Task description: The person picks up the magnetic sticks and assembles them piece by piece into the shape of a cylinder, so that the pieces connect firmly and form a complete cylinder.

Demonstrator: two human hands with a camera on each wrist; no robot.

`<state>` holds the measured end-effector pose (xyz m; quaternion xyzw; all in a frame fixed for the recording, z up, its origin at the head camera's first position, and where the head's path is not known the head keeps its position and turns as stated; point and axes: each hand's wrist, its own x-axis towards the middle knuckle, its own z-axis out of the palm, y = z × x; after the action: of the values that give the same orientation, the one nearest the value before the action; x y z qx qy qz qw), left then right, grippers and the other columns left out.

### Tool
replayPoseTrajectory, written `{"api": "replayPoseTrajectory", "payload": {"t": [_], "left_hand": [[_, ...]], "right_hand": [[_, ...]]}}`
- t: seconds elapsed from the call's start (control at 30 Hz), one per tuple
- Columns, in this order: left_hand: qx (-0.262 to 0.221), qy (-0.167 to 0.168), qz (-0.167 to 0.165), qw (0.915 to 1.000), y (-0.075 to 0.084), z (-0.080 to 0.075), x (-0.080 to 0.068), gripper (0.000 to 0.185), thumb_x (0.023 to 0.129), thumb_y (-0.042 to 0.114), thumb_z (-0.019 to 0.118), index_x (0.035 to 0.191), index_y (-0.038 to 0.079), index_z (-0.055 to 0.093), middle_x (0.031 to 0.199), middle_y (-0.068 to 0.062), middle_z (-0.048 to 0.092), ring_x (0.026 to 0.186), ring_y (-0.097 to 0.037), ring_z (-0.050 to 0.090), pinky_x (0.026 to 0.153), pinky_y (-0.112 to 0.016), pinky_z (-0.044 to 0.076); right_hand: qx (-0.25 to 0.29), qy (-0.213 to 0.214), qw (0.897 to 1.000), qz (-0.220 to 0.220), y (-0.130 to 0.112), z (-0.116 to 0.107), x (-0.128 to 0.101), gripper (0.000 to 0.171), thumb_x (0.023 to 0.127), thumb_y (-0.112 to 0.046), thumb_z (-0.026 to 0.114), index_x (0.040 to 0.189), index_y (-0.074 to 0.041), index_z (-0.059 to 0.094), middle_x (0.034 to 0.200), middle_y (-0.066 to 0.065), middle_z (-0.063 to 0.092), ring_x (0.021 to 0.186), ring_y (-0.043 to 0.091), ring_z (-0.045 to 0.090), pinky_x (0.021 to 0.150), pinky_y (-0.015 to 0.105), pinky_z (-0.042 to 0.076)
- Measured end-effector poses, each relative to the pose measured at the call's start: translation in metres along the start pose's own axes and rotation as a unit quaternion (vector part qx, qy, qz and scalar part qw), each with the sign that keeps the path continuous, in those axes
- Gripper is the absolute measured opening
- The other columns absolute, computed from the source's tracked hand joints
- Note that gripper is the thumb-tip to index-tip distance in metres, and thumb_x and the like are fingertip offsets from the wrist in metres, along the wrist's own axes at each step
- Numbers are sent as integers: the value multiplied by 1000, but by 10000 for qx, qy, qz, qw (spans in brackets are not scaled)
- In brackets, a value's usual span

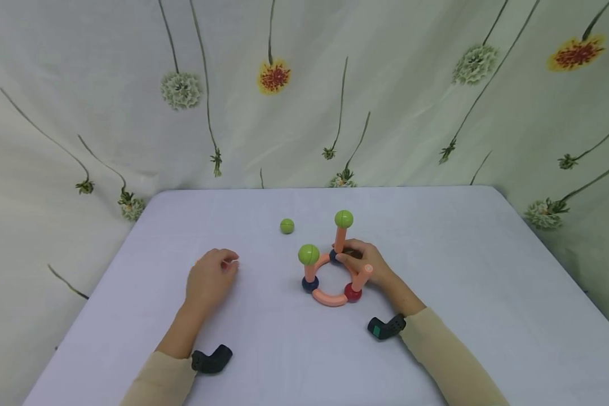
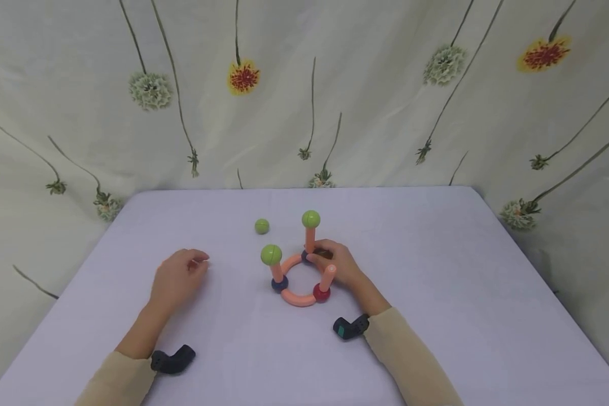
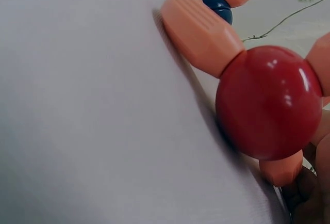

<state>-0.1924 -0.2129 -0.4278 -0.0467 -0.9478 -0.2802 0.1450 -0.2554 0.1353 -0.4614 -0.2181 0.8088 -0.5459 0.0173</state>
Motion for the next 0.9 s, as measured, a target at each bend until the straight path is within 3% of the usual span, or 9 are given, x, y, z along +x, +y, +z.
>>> {"api": "replayPoseTrajectory", "payload": {"t": [0.13,0.23,0.47,0.67,0.77,0.9], "left_hand": [[-46,-175,-1045,9944,-9,-17,-1,26,94,19,58,107,-2,66,92,-14,62,83,-31,58,69,-44,45],[103,-491,-1303,9902,-9,-21,-1,32,95,26,58,106,-3,65,90,-14,60,82,-31,56,68,-42,44],[580,-725,-1190,9885,0,-13,1,29,91,22,60,101,-5,66,86,-15,65,74,-29,60,62,-41,47],[953,-571,-991,9889,9,-5,-2,36,92,36,62,99,2,72,87,-11,66,76,-28,62,58,-42,49],[850,-355,-831,9923,11,-2,-2,33,91,34,63,95,3,72,83,-9,65,73,-26,61,57,-42,48],[202,-215,-706,9971,17,-2,2,36,91,39,64,96,4,70,83,-6,67,73,-21,62,62,-38,47]], "right_hand": [[-25,-14,10000,71,-2,0,-1,31,92,-11,67,121,0,66,118,13,67,104,24,61,88,31,47],[-44,-5,10000,45,-3,0,-2,30,92,-10,67,120,1,66,117,13,67,103,24,61,88,30,47],[-35,-3,10000,21,-3,0,-2,31,92,-10,67,120,1,66,116,14,67,103,24,61,88,29,47],[-40,11,10000,63,-4,-1,-3,31,92,-10,67,121,0,66,116,14,67,102,24,61,88,30,47],[-23,16,10000,38,-4,-1,-3,31,92,-10,67,121,1,66,116,14,67,102,24,61,87,29,48],[-9,8,10000,59,-3,-1,-1,31,92,-11,68,120,0,66,116,13,68,102,23,61,87,29,48]]}}
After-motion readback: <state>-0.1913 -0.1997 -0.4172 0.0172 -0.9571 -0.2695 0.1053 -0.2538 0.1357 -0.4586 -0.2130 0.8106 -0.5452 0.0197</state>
